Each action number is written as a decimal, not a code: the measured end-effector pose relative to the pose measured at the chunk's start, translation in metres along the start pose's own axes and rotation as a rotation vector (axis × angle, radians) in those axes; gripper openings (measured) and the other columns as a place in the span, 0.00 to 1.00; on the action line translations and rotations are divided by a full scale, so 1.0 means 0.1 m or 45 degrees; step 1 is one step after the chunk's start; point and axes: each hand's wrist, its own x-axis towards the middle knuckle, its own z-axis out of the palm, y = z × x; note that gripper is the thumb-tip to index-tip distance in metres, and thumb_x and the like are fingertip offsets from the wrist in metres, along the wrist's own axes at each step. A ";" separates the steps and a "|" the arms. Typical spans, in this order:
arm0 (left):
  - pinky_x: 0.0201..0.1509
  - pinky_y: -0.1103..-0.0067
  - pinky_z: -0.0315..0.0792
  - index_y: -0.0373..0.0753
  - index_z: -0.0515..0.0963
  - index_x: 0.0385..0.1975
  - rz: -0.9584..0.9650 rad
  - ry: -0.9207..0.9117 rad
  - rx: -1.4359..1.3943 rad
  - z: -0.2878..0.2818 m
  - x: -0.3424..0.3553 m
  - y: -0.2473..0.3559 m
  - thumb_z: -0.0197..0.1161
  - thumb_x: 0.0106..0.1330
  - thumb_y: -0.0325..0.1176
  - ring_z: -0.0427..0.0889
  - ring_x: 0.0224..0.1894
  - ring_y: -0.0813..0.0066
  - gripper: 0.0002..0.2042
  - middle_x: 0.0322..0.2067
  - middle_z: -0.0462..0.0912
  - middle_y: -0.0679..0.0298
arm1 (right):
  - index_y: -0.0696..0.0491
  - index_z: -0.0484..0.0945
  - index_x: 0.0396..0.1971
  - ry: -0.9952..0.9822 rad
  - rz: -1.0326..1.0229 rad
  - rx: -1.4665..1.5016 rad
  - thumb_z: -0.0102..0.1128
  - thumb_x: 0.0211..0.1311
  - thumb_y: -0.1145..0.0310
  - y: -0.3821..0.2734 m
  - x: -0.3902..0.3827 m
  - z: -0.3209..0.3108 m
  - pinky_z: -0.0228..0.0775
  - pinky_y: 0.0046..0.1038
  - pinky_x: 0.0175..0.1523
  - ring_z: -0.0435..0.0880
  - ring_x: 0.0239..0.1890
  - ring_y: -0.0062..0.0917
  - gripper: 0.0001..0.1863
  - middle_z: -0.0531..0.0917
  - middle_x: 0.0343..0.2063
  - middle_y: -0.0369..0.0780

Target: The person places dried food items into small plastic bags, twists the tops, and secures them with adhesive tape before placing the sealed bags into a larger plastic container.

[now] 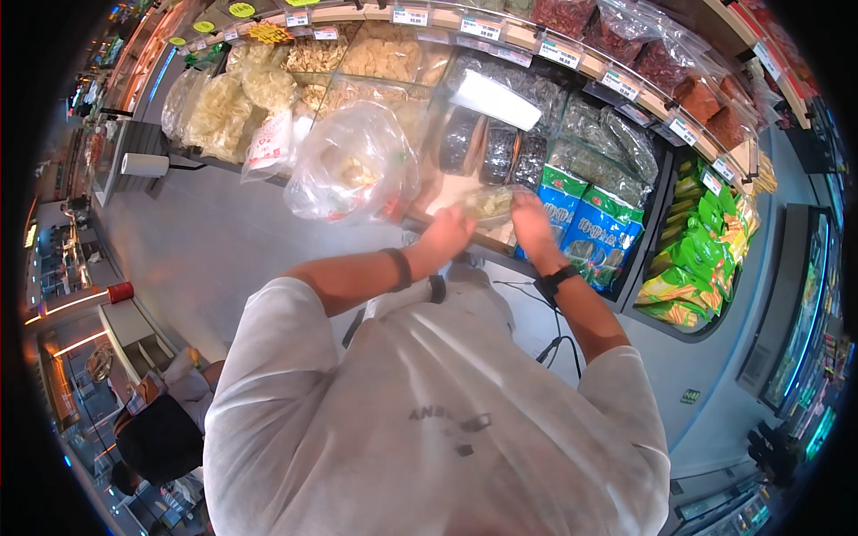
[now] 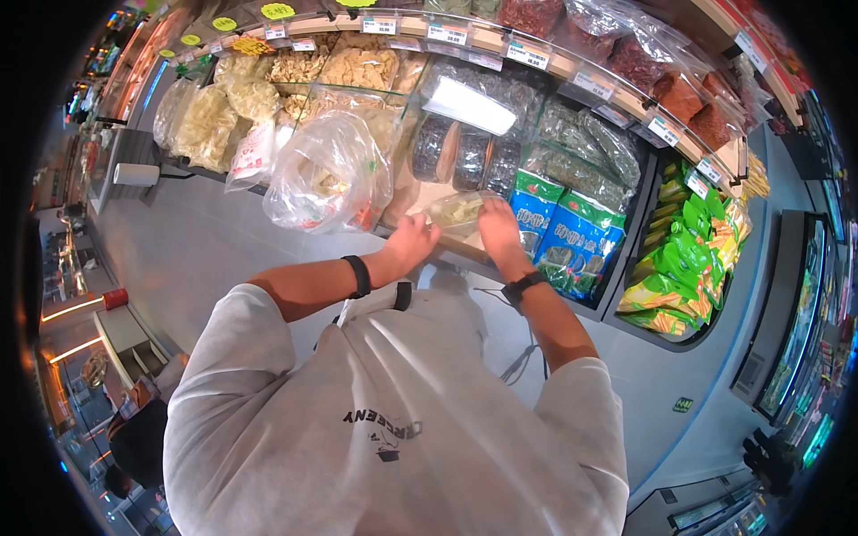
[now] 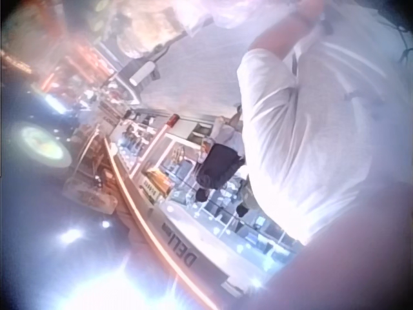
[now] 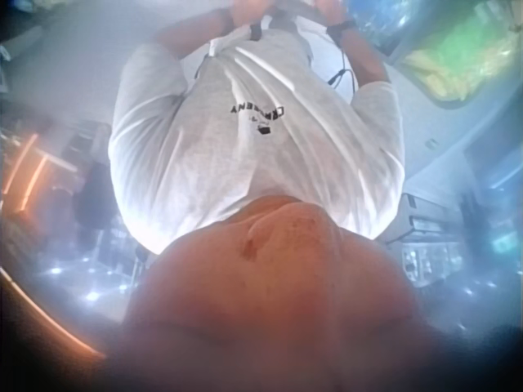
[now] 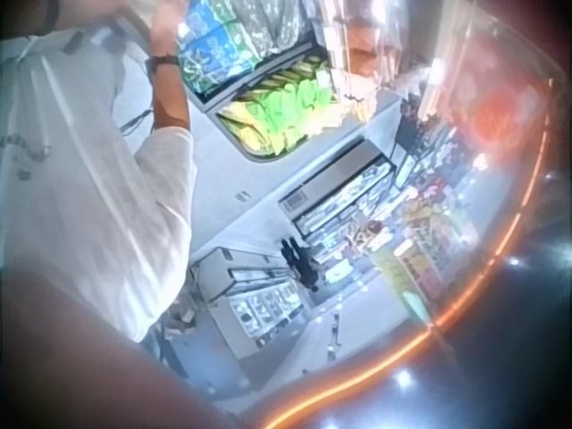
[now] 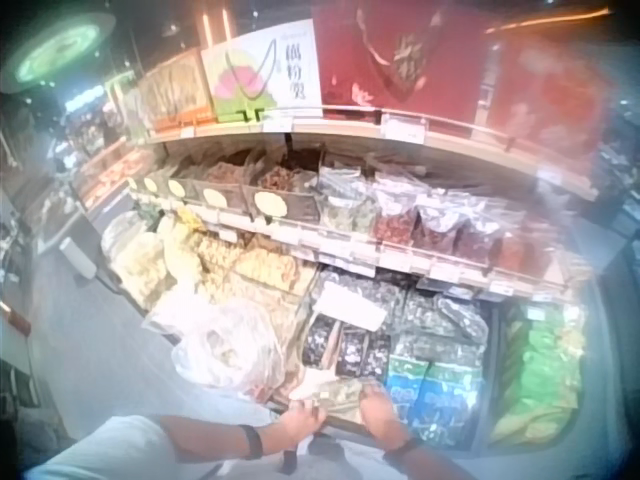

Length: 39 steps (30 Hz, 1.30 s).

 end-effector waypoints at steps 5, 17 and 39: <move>0.40 0.71 0.74 0.36 0.74 0.44 0.133 0.017 -0.201 0.16 -0.22 -0.18 0.59 0.59 0.31 0.79 0.43 0.61 0.13 0.34 0.81 0.59 | 0.60 0.82 0.40 -0.206 -0.154 0.025 0.54 0.55 0.73 0.02 -0.01 -0.04 0.64 0.34 0.69 0.73 0.63 0.37 0.14 0.80 0.54 0.45; 0.49 0.68 0.79 0.31 0.72 0.40 -0.211 0.189 -0.369 0.44 -0.30 -0.24 0.55 0.60 0.25 0.80 0.50 0.55 0.09 0.41 0.79 0.50 | 0.50 0.86 0.30 0.188 -0.176 -0.049 0.55 0.54 0.71 -0.24 0.18 -0.17 0.54 0.35 0.75 0.76 0.60 0.29 0.10 0.85 0.46 0.36; 0.48 0.66 0.76 0.37 0.77 0.34 -0.068 0.397 -0.930 0.23 -0.31 -0.18 0.59 0.58 0.28 0.78 0.44 0.55 0.06 0.36 0.78 0.55 | 0.56 0.86 0.39 -0.661 0.073 0.523 0.52 0.64 0.69 -0.71 0.70 0.54 0.80 0.38 0.48 0.86 0.48 0.41 0.13 0.86 0.45 0.51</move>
